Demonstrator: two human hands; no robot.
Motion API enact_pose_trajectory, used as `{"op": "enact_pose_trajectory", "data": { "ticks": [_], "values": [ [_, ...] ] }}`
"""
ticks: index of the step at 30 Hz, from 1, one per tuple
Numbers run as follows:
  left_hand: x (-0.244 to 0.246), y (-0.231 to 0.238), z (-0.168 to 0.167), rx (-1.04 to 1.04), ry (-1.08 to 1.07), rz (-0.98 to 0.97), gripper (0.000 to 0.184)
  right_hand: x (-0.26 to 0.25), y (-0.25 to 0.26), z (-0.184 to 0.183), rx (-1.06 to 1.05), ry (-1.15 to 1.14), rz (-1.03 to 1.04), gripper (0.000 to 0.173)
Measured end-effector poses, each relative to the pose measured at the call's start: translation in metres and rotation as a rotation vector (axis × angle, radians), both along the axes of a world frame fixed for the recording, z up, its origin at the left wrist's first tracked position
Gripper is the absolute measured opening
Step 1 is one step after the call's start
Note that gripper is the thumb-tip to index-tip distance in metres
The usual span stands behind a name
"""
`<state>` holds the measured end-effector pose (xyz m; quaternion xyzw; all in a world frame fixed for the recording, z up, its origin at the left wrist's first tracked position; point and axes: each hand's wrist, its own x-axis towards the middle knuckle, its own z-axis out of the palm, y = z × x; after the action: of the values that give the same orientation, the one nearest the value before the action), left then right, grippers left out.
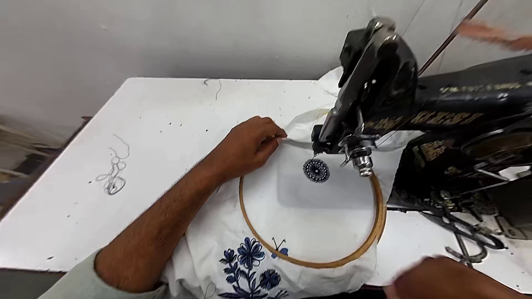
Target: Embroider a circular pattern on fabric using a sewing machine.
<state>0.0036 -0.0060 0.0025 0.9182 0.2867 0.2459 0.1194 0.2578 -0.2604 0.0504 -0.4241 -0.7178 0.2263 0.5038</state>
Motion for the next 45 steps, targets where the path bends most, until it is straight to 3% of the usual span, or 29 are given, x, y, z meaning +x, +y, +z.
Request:
{"op": "enact_pose_trajectory", "data": {
  "ticks": [3,5,8,11,13,18,26,32,45],
  "values": [
    [0.007,-0.013,0.004,0.038,0.037,0.016,0.03,0.018,0.028,-0.03,-0.075,-0.441,-0.228,0.024],
    [0.013,-0.021,0.004,0.059,0.052,0.018,0.032,0.026,0.056,-0.044,-0.076,-0.676,-0.346,0.03],
    [0.017,-0.029,0.002,0.086,0.1,-0.002,0.032,0.036,0.111,-0.059,0.001,-0.81,-0.429,0.038],
    [0.016,-0.032,-0.001,0.119,0.162,-0.011,0.034,0.03,0.15,-0.037,-0.133,-0.792,-0.403,0.015],
    [0.016,-0.033,-0.002,0.121,0.206,-0.003,0.036,0.021,0.159,-0.018,-0.35,-0.712,-0.415,0.017],
    [0.013,-0.033,-0.008,0.09,0.286,0.016,0.04,0.047,0.171,-0.052,-0.119,-0.609,-0.421,0.013],
    [0.019,-0.048,-0.009,0.109,0.344,0.038,0.055,0.046,0.164,-0.035,-0.324,-0.712,-0.513,0.016],
    [0.018,-0.054,-0.009,-0.017,0.399,0.074,0.06,0.044,0.164,-0.036,-0.285,-0.681,-0.545,0.016],
    [0.017,-0.051,-0.006,-0.025,0.404,0.049,0.061,0.042,0.166,-0.034,-0.324,-0.704,-0.541,0.018]
  ]
}}
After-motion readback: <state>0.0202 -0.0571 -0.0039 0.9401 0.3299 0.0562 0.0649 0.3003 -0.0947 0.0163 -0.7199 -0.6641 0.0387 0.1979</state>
